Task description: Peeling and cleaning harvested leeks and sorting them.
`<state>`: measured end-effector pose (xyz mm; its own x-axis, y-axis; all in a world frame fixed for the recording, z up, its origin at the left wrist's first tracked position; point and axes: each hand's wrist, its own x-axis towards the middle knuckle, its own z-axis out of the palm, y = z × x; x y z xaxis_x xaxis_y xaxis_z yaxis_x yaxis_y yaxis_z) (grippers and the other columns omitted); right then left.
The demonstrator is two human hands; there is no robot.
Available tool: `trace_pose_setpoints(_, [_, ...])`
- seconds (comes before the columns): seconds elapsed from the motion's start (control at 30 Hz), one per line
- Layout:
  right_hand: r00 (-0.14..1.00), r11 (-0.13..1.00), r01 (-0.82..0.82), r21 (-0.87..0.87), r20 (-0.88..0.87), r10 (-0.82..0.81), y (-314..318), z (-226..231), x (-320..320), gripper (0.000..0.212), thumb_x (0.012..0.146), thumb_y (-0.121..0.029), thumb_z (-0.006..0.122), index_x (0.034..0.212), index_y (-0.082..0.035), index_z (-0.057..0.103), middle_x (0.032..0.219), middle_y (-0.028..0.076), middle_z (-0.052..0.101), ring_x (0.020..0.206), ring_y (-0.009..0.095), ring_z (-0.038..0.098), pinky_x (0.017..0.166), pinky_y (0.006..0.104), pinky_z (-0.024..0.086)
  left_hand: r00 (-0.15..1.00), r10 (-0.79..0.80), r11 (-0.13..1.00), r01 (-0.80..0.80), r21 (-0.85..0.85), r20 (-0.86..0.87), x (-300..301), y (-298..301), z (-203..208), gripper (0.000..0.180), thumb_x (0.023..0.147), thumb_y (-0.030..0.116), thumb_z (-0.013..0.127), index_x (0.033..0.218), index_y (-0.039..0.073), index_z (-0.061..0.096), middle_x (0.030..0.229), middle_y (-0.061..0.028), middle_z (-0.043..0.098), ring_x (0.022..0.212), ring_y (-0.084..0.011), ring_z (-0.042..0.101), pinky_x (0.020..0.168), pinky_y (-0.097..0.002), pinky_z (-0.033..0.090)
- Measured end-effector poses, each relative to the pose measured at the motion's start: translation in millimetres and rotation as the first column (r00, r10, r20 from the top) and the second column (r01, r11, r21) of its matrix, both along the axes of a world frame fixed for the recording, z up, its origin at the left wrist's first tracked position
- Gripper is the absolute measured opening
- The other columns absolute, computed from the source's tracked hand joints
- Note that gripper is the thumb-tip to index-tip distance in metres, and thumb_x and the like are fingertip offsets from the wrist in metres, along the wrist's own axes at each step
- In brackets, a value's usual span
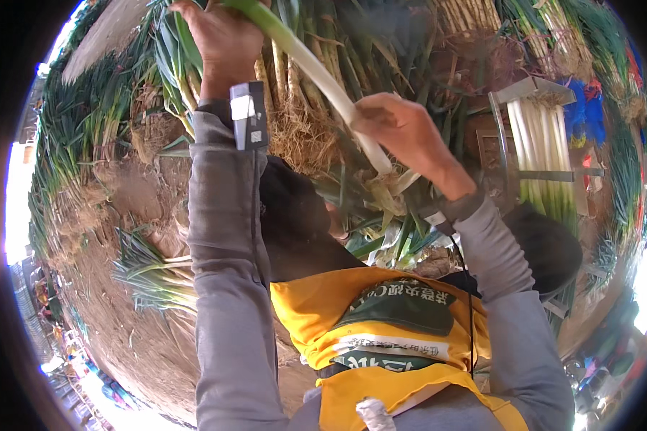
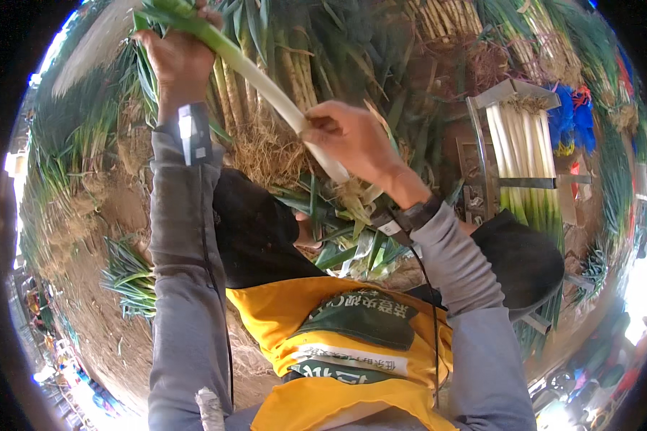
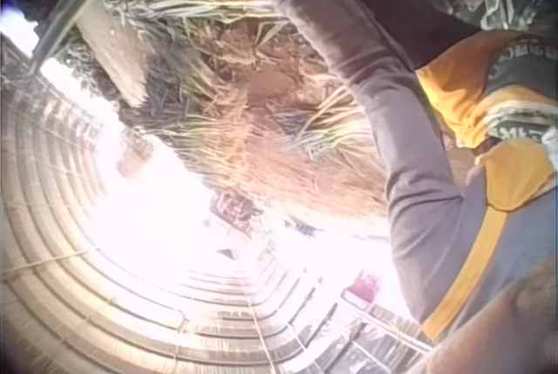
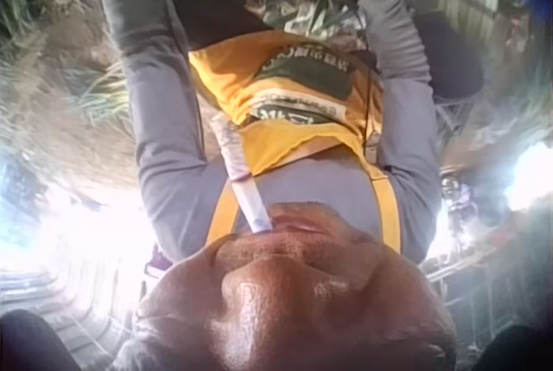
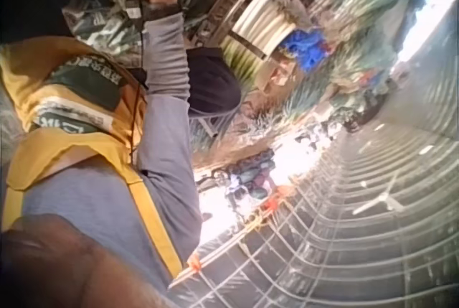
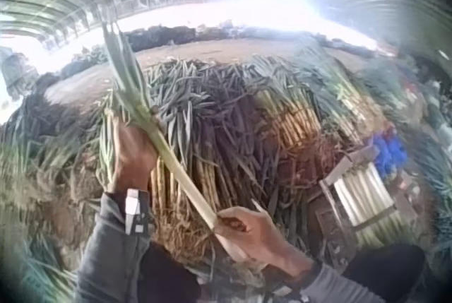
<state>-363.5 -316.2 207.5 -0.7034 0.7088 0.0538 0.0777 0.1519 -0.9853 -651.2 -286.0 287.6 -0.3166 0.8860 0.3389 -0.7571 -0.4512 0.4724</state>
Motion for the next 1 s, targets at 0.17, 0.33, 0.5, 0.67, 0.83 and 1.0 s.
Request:
trace_pose_setpoints(0.17, [0.988, 0.973, -0.15, -0.175, -0.074, 0.139, 17, 21, 1, 0.031, 0.093, -0.016, 0.074, 0.115, 0.004, 0.066, 0.102, 0.01, 0.072, 0.097, 0.015, 0.069, 0.087, 0.0303, 0.056, 0.997, 0.08, 0.993, -0.079, -0.093, 0.012, 4, 8, -14, 0.032, 0.11, 0.034, 0.044, 0.111, 0.004, 0.052, 0.093, -0.0057, 0.056, 0.071, -0.0128, 0.053, 0.068, -0.0285, 0.053])
trace_pose_setpoints(0.33, [0.989, 0.944, -0.148, -0.296, -0.049, 0.14, 16, 17, 2, 0.02, 0.09, -0.01, 0.076, 0.109, -0.003, 0.071, 0.095, 0.001, 0.07, 0.089, 0.008, 0.065, 0.082, 0.0267, 0.054, 0.979, 0.202, 0.971, -0.199, -0.132, 0.009, 15, 21, -25, 0.029, 0.11, 0.032, 0.045, 0.103, 0.005, 0.05, 0.087, -0.006, 0.055, 0.067, -0.0126, 0.051, 0.063, -0.0292, 0.05])
trace_pose_setpoints(0.5, [0.982, 0.986, -0.161, 0.041, 0.105, 0.156, -11, 37, -2, 0.015, 0.092, -0.004, 0.072, 0.106, 0.0, 0.068, 0.093, 0.001, 0.068, 0.083, 0.007, 0.063, 0.078, 0.0253, 0.053, 0.957, 0.29, 0.935, -0.285, -0.213, -0.01, 16, 16, -23, 0.028, 0.11, 0.032, 0.045, 0.103, 0.006, 0.051, 0.084, -0.0059, 0.055, 0.065, -0.0139, 0.052, 0.061, -0.0283, 0.051])
trace_pose_setpoints(0.67, [0.995, 0.997, -0.083, -0.001, -0.049, 0.083, -9, 12, 27, 0.019, 0.093, -0.007, 0.072, 0.108, 0.001, 0.064, 0.096, 0.004, 0.068, 0.084, 0.009, 0.064, 0.078, 0.0248, 0.055, 0.972, 0.227, 0.944, -0.234, -0.234, -0.057, -8, 19, -32, 0.029, 0.108, 0.034, 0.048, 0.103, 0.005, 0.053, 0.08, -0.0058, 0.055, 0.064, -0.0158, 0.054, 0.058, -0.0295, 0.052])
trace_pose_setpoints(0.83, [0.982, 0.964, 0.185, -0.19, -0.009, -0.19, -27, -1, 62, 0.015, 0.094, -0.008, 0.07, 0.105, 0.0, 0.065, 0.097, 0.001, 0.067, 0.083, 0.007, 0.062, 0.076, 0.0238, 0.053, 0.936, 0.35, 0.894, -0.34, -0.292, -0.019, -31, 15, -46, 0.025, 0.105, 0.031, 0.056, 0.102, 0.006, 0.055, 0.076, -0.0066, 0.055, 0.065, -0.0176, 0.056, 0.057, -0.0316, 0.051])
trace_pose_setpoints(1.0, [0.833, 0.917, 0.376, 0.131, 0.385, -0.397, -2, -100, 133, 0.018, 0.096, -0.011, 0.068, 0.109, 0.0, 0.065, 0.096, 0.006, 0.068, 0.084, 0.011, 0.065, 0.076, 0.0268, 0.053, 0.874, 0.478, 0.832, -0.481, -0.275, -0.083, -18, 17, -33, 0.024, 0.104, 0.03, 0.059, 0.101, 0.007, 0.058, 0.076, -0.0059, 0.056, 0.066, -0.0179, 0.057, 0.061, -0.0317, 0.051])
